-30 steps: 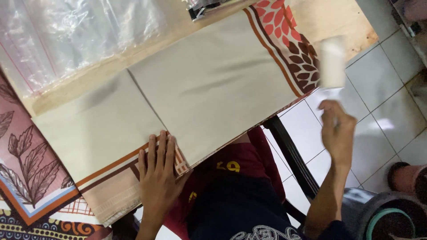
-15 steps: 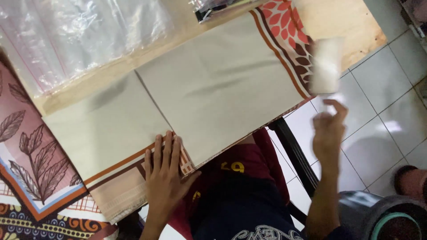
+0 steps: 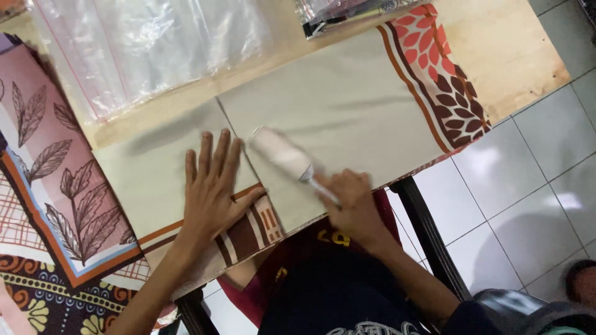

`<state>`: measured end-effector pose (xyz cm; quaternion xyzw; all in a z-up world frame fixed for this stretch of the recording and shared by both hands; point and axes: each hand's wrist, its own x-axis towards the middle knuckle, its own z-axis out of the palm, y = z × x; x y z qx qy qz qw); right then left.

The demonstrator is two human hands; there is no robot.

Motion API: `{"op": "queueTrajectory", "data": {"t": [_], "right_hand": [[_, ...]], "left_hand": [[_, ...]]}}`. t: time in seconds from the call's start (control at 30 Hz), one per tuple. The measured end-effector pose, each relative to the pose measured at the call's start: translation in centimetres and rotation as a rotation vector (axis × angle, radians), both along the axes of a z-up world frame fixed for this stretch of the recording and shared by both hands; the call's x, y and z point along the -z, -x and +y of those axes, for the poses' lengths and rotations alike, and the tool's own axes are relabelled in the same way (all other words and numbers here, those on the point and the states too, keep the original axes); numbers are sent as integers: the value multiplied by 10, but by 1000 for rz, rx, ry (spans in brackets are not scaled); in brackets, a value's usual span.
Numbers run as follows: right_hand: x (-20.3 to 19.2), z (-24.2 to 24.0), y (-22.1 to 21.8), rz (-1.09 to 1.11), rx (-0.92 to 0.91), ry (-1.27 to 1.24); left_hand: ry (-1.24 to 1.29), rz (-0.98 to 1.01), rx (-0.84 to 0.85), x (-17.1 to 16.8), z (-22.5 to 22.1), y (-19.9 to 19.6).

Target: Using a lint roller to clean a patterned scarf and then folding it neatly on a table.

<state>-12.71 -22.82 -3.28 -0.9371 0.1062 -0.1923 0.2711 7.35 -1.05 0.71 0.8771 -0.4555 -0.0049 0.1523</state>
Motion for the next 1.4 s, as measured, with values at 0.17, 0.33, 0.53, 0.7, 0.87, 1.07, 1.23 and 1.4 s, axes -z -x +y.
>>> {"op": "queueTrajectory", "data": {"t": [0.17,0.33,0.53,0.7,0.87,1.07,1.23,1.4], "right_hand": [[2,-88,-1,20,141,201],[-17,-150,3,-77,429,140],[-39,-93,10,-110,400,102],[-5,-15,17,-39,176,-85],[-6,-78,21,-11,215,76],[-16,-148,32,-150,419,146],[-48,-88,47,-52,498,55],[-22,-21,58,81,413,-28]], "left_hand": [[-30,-24,23,2,0,-2],[-25,12,30,-1,1,-3],[-68,-8,13,-3,0,-3],[-87,14,13,-3,0,-5],[-81,27,19,-2,1,-5],[-73,8,20,-4,0,-3],[-51,35,11,-2,0,-3],[-54,44,13,-3,0,-3]]}}
